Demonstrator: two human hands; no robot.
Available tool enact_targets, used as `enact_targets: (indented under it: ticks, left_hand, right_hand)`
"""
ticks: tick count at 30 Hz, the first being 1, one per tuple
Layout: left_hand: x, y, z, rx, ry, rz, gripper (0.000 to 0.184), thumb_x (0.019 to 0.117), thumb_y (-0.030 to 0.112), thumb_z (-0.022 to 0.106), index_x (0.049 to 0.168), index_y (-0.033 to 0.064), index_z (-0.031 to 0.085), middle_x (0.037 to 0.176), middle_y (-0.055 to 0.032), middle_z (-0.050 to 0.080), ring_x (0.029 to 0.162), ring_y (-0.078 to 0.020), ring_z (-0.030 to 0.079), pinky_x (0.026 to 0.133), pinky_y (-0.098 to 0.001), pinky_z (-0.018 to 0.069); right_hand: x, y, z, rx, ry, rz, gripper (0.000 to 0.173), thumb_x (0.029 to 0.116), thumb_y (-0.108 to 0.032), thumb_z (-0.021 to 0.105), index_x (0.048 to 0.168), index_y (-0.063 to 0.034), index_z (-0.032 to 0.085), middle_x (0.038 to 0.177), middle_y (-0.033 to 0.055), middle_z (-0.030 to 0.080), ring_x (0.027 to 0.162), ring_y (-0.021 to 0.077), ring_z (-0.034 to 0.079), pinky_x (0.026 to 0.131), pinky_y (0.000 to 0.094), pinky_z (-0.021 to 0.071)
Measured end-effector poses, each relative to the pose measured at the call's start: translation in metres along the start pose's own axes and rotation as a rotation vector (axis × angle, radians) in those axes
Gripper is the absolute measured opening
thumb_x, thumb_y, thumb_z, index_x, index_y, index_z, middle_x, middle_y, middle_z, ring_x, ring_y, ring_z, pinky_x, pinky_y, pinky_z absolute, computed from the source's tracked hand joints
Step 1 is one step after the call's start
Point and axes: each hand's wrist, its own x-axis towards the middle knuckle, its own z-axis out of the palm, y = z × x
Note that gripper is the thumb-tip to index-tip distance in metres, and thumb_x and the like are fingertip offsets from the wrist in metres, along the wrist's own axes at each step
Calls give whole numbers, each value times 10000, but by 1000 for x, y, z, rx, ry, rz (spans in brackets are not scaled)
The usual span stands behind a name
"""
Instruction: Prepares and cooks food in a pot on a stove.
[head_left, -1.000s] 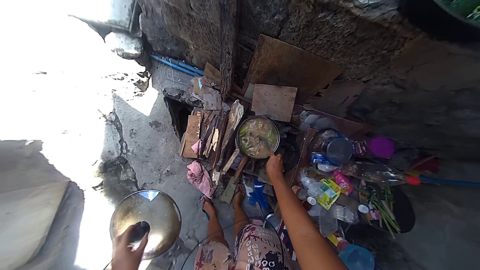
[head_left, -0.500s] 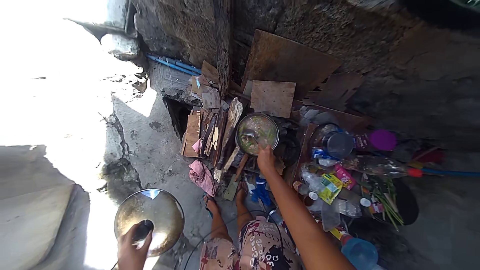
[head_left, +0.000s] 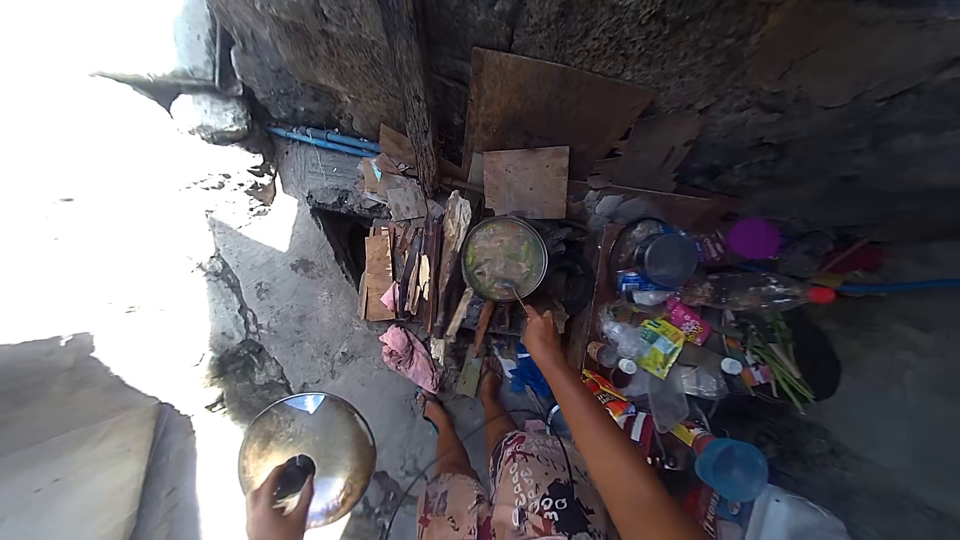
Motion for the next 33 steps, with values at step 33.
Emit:
enact_targets:
  ticks: [33]
  left_hand:
    - [28, 30, -4, 138, -100, 171, 566, 878, 142, 807, 1351, -89, 599, 1270, -409, 566, 1055, -461, 668, 872, -504, 580]
  right_hand:
    - [-13, 22, 13, 144, 57, -162, 491, 1103, -53, 361, 1592, -20, 343, 1515, 286, 476, 1295, 425, 596, 1072, 492, 499]
